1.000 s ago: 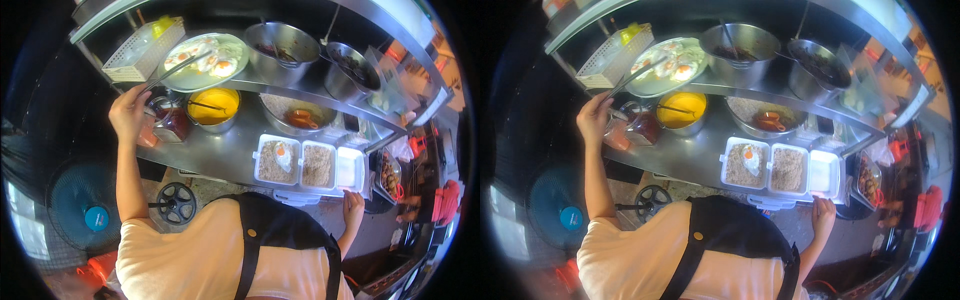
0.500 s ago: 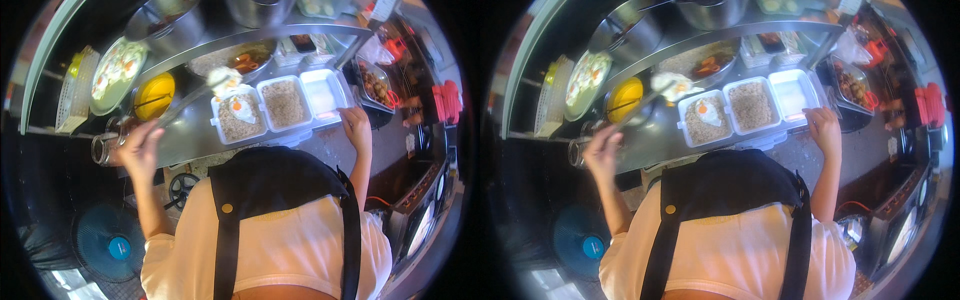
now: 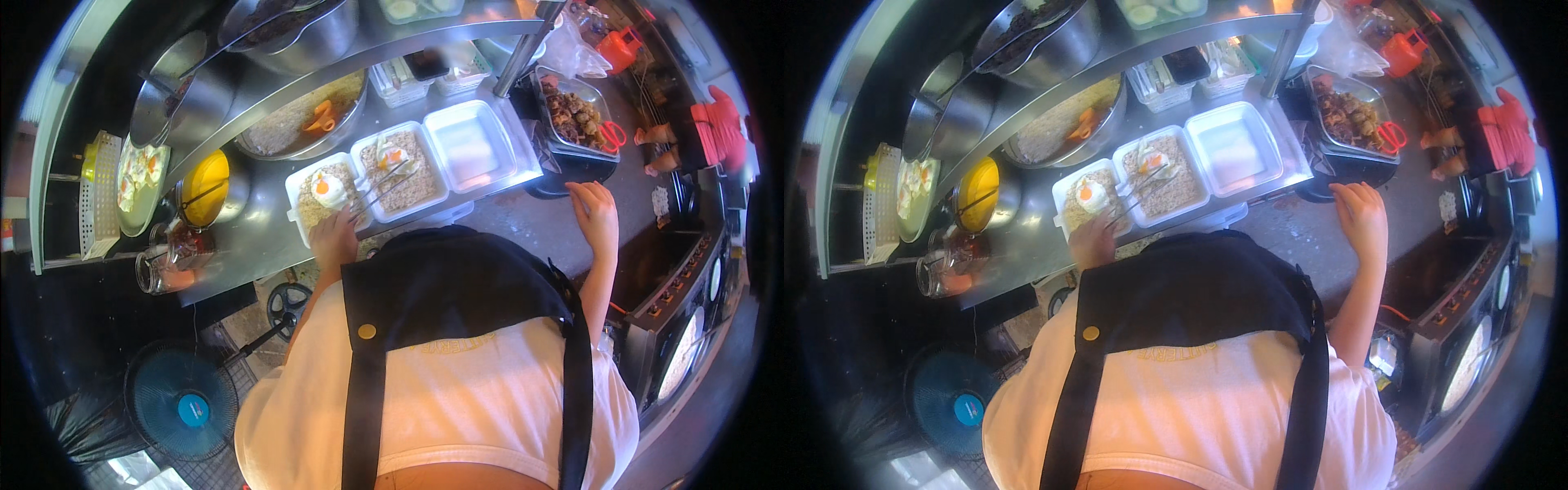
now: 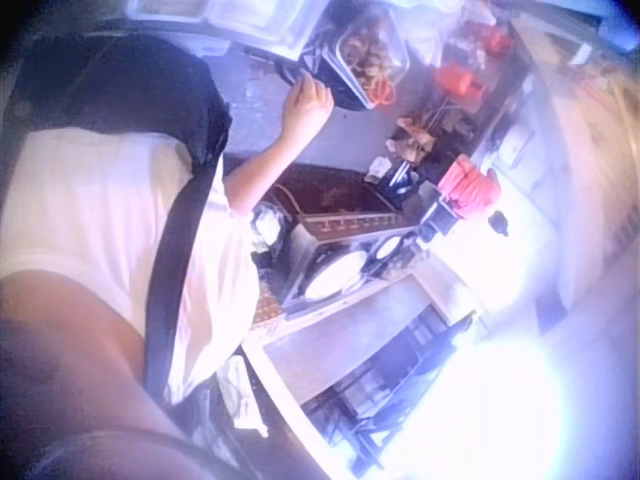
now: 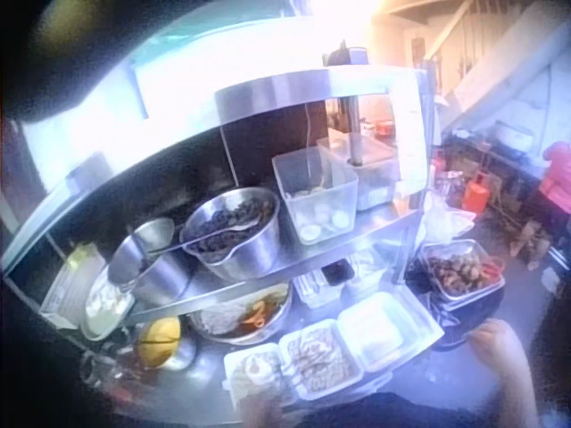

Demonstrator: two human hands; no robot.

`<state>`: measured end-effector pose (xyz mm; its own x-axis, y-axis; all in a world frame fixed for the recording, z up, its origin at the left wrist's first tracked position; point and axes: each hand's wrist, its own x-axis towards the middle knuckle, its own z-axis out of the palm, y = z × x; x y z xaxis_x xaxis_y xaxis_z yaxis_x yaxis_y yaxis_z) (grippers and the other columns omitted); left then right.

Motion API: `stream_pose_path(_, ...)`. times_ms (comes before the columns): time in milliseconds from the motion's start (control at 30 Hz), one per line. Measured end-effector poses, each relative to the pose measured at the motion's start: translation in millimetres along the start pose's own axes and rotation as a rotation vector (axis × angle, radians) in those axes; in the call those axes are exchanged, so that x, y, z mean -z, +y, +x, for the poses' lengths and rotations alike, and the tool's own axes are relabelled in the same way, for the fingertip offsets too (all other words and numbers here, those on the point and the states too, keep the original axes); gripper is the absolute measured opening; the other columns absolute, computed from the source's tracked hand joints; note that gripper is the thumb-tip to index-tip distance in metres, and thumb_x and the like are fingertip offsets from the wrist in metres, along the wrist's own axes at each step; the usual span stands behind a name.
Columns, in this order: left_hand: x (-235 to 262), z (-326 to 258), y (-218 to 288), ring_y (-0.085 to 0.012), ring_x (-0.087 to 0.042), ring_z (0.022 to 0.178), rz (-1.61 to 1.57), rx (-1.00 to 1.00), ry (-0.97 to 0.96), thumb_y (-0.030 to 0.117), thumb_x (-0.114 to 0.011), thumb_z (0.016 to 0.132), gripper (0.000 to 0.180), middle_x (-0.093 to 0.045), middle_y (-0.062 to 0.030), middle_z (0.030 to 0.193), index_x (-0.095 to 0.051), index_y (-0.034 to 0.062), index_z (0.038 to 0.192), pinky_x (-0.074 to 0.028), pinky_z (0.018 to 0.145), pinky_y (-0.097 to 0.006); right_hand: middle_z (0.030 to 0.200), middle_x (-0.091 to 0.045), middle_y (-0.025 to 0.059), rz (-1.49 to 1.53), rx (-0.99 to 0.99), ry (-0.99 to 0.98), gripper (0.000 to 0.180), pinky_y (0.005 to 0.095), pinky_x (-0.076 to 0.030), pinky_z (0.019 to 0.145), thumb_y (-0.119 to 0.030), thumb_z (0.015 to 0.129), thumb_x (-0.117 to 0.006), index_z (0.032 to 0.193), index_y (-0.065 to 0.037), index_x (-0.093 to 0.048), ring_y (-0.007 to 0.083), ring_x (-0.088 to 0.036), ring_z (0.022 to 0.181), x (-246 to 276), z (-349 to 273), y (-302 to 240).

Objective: The person assembles two meal boxes by scooping rice into containers, adding fried eggs, cucumber slices, and a dark meat dish. They then add sauces and seasonings, close the containers, and place them into a plastic bag.

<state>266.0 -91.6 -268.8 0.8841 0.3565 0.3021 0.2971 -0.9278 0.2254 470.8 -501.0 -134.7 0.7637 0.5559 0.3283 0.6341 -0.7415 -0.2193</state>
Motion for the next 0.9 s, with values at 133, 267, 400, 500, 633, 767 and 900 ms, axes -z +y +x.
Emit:
stream_pose_path(133, 15, -4, 14, -0.0275, -0.060, 0.076, -0.064, 0.122, 0.079, 0.017, -0.068, 0.076, 0.032, -0.065, -0.0068, 0.084, -0.065, 0.0155, 0.108, -0.045, 0.068, -0.041, 0.085, -0.065, 0.0103, 0.071, 0.068, 0.024, 0.013, 0.0416, -0.047, 0.087, -0.005, 0.079, -0.064, 0.091, -0.004, -0.068, 0.0307, -0.061, 0.083, 10, 24, 17)
stream_pose_path(267, -7, -3, 11, -0.0310, -0.062, 0.081, -0.028, 0.189, -0.015, 0.019, -0.072, 0.074, 0.034, -0.067, -0.0126, 0.089, -0.066, 0.0157, 0.107, -0.047, 0.073, -0.043, 0.095, -0.064, 0.0104, 0.236, 0.236, 0.090, 0.022, 0.0387, -0.047, 0.081, -0.003, 0.074, -0.067, 0.096, -0.004, -0.069, 0.0297, -0.060, 0.090, 24, 85, -4)
stream_pose_path(400, 25, 8, 28, -0.0270, -0.063, 0.070, -0.201, 0.252, 0.115, 0.018, -0.075, 0.073, 0.032, -0.068, -0.0116, 0.083, -0.068, 0.0106, 0.103, -0.049, 0.066, -0.038, 0.098, -0.064, 0.0109, 0.407, 0.499, 0.307, 0.026, 0.0387, -0.047, 0.082, -0.005, 0.077, -0.066, 0.103, -0.005, -0.067, 0.0307, -0.060, 0.091, 59, 179, -67)
stream_pose_path(500, 44, 3, 31, -0.0240, -0.063, 0.062, -0.310, 0.362, 0.081, 0.018, -0.076, 0.073, 0.032, -0.068, -0.0113, 0.079, -0.069, 0.0078, 0.102, -0.049, 0.059, -0.035, 0.104, -0.064, 0.0121, 0.460, 0.699, 0.319, 0.026, 0.0398, -0.046, 0.083, -0.011, 0.083, -0.061, 0.109, -0.007, -0.065, 0.0306, -0.060, 0.094, 69, 264, -106)
stream_pose_path(633, 54, -16, 37, -0.0241, -0.063, 0.060, -0.333, 0.465, 0.051, 0.021, -0.077, 0.071, 0.033, -0.067, -0.0105, 0.075, -0.069, 0.0078, 0.101, -0.050, 0.058, -0.034, 0.113, -0.063, 0.0112, 0.147, 0.631, -0.116, 0.035, 0.0400, -0.045, 0.092, -0.021, 0.084, -0.062, 0.115, -0.005, -0.061, 0.0312, -0.059, 0.102, 29, 401, -126)
stream_pose_path(767, 50, -32, 43, -0.0246, -0.068, 0.069, -0.325, 0.468, 0.004, 0.023, -0.077, 0.072, 0.034, -0.069, -0.0114, 0.081, -0.069, 0.0114, 0.103, -0.052, 0.062, -0.035, 0.120, -0.058, 0.0164, -0.120, 0.611, -0.542, 0.075, 0.0427, -0.045, 0.095, -0.036, 0.071, -0.076, 0.136, -0.015, -0.044, 0.0312, -0.058, 0.109, -11, 465, -112)
stream_pose_path(900, 43, -55, 37, -0.0234, -0.067, 0.066, -0.417, 0.565, 0.020, 0.023, -0.078, 0.071, 0.034, -0.069, -0.0112, 0.082, -0.070, 0.0111, 0.102, -0.052, 0.063, -0.034, 0.123, -0.053, 0.0195, -0.476, 0.529, -0.739, 0.095, 0.0446, -0.049, 0.088, -0.039, 0.063, -0.081, 0.143, -0.035, -0.029, 0.0329, -0.056, 0.111, -17, 456, -148)
